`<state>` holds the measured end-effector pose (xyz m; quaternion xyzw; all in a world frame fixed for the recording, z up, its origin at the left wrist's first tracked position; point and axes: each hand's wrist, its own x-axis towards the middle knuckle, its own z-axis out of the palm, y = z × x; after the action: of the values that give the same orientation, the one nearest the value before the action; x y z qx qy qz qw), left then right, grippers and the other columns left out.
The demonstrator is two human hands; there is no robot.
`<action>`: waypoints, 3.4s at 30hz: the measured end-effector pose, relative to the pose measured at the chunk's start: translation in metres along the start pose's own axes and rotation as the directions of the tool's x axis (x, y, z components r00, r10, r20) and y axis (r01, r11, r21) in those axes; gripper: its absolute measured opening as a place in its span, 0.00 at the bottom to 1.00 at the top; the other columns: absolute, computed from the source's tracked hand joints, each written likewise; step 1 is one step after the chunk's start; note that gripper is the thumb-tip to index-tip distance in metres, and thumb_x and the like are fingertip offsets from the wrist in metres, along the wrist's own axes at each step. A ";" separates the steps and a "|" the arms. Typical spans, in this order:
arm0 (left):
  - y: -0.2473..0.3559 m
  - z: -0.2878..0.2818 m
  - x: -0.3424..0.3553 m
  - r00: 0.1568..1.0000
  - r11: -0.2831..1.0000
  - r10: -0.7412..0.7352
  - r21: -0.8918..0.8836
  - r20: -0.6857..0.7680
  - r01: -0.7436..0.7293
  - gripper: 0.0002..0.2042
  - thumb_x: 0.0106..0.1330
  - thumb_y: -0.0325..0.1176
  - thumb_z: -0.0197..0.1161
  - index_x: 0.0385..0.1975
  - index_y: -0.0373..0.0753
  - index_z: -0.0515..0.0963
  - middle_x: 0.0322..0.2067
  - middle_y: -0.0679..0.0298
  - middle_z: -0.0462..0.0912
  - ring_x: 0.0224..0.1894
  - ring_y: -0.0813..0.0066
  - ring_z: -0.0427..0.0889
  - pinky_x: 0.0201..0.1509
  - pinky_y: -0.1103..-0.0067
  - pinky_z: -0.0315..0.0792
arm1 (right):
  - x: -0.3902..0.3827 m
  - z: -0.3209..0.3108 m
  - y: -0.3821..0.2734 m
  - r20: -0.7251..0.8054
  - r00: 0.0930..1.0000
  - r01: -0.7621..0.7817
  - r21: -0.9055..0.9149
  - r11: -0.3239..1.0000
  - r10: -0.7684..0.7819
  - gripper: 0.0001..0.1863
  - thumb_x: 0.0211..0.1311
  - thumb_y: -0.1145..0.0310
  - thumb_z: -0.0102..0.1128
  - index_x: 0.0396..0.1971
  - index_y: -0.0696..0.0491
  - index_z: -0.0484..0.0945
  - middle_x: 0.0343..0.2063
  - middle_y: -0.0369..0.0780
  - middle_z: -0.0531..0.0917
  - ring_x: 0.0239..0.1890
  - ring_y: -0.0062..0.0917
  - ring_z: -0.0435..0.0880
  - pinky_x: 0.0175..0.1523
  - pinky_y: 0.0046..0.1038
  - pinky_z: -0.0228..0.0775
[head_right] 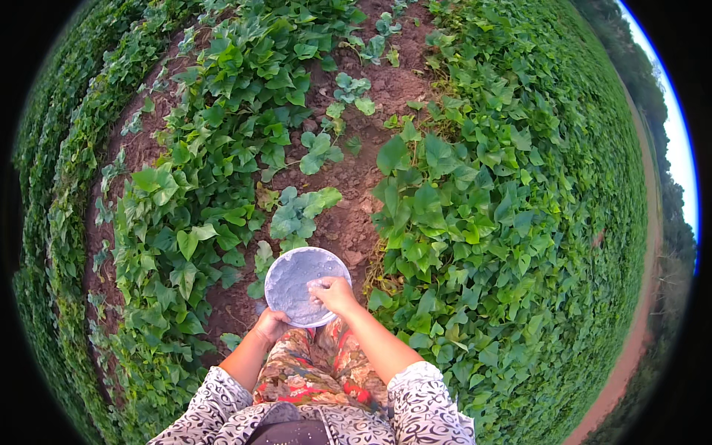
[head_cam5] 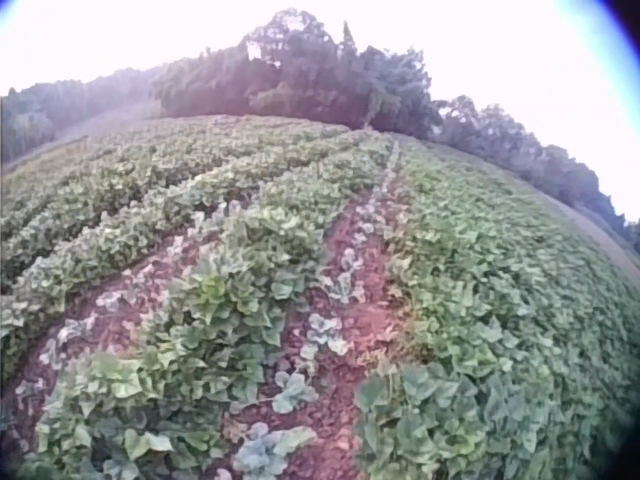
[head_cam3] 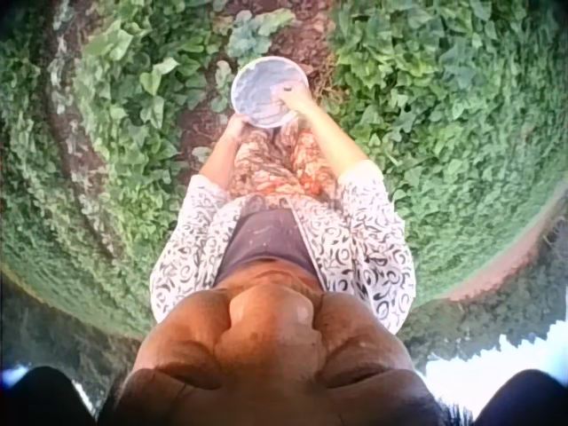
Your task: The person walks along a row of low-growing green plants in an outdoor field, holding a small bowl. They repeatedly scoop a white granular substance from the bowl and sprinkle it by hand onto the soil around the plants.
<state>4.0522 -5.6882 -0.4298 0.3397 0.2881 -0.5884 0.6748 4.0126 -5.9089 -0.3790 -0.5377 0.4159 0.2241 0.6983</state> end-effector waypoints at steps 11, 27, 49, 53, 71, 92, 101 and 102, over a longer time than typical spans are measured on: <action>-0.003 0.021 0.043 0.984 0.973 0.089 -0.196 -0.155 -0.119 0.31 0.42 0.15 0.51 0.54 0.31 0.66 0.48 0.52 0.75 0.49 0.53 0.76 0.47 0.54 0.75 | 0.189 -0.127 -0.152 -0.238 0.969 0.105 0.118 0.987 -0.074 0.10 0.56 0.76 0.62 0.38 0.62 0.78 0.31 0.39 0.82 0.26 0.21 0.81 0.30 0.21 0.76; -0.008 0.167 0.178 0.988 0.958 0.035 -0.276 -0.153 -0.077 0.32 0.42 0.17 0.52 0.55 0.34 0.64 0.50 0.55 0.74 0.49 0.54 0.77 0.51 0.56 0.75 | 0.150 -0.171 -0.127 0.272 0.893 0.422 -0.781 0.461 -0.358 0.17 0.53 0.65 0.62 0.40 0.60 0.75 0.37 0.51 0.79 0.39 0.47 0.78 0.44 0.40 0.71; -0.035 0.076 0.208 0.964 0.873 0.093 -0.445 -0.249 -0.199 0.31 0.43 0.17 0.52 0.54 0.32 0.66 0.49 0.53 0.75 0.49 0.54 0.76 0.51 0.58 0.74 | 0.288 -0.124 -0.157 0.262 0.922 0.385 -0.693 0.609 -0.285 0.11 0.51 0.68 0.64 0.33 0.57 0.83 0.28 0.47 0.84 0.32 0.34 0.84 0.40 0.30 0.75; -0.065 0.042 0.200 0.927 0.852 0.075 -0.460 -0.367 -0.251 0.32 0.42 0.16 0.52 0.56 0.31 0.64 0.50 0.52 0.74 0.50 0.51 0.76 0.51 0.56 0.74 | 0.380 -0.084 -0.116 0.321 0.887 0.449 -0.768 0.456 -0.332 0.19 0.50 0.66 0.65 0.44 0.56 0.79 0.35 0.48 0.83 0.39 0.37 0.83 0.46 0.32 0.73; 0.015 0.195 0.202 0.975 0.912 0.091 -0.376 -0.201 -0.163 0.30 0.43 0.16 0.50 0.55 0.31 0.65 0.48 0.53 0.75 0.49 0.52 0.77 0.52 0.55 0.73 | 0.185 -0.170 -0.155 0.440 0.861 0.508 -0.756 0.412 -0.255 0.14 0.53 0.65 0.61 0.34 0.58 0.72 0.34 0.50 0.76 0.36 0.48 0.78 0.41 0.41 0.71; 0.245 0.347 0.399 0.994 0.989 0.094 -0.116 0.049 -0.088 0.29 0.42 0.17 0.51 0.52 0.30 0.68 0.47 0.54 0.76 0.46 0.57 0.78 0.49 0.60 0.76 | 0.320 -0.363 -0.415 0.033 0.979 0.205 -0.270 0.941 -0.203 0.10 0.58 0.73 0.60 0.39 0.59 0.81 0.27 0.37 0.84 0.27 0.15 0.81 0.33 0.19 0.74; 0.324 0.327 0.445 0.984 0.996 -0.041 -0.091 -0.172 0.026 0.28 0.43 0.15 0.50 0.52 0.30 0.67 0.48 0.51 0.76 0.48 0.52 0.77 0.48 0.57 0.76 | 0.515 -0.399 -0.532 -0.147 0.919 0.264 -0.459 0.848 -0.366 0.14 0.52 0.66 0.65 0.36 0.59 0.82 0.24 0.41 0.84 0.27 0.27 0.84 0.36 0.26 0.75; 0.330 0.328 0.447 0.984 0.995 -0.024 -0.102 -0.178 0.005 0.28 0.43 0.15 0.50 0.52 0.30 0.67 0.48 0.52 0.75 0.48 0.52 0.77 0.48 0.57 0.76 | 0.530 -0.399 -0.540 -0.254 0.835 0.268 -0.587 0.764 -0.488 0.15 0.53 0.66 0.64 0.40 0.57 0.81 0.27 0.42 0.84 0.29 0.26 0.84 0.37 0.26 0.75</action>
<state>4.4387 -6.1918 -0.5456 0.3545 0.3794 -0.5451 0.6583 4.5802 -6.5278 -0.5397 -0.8160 0.3492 0.0684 0.4555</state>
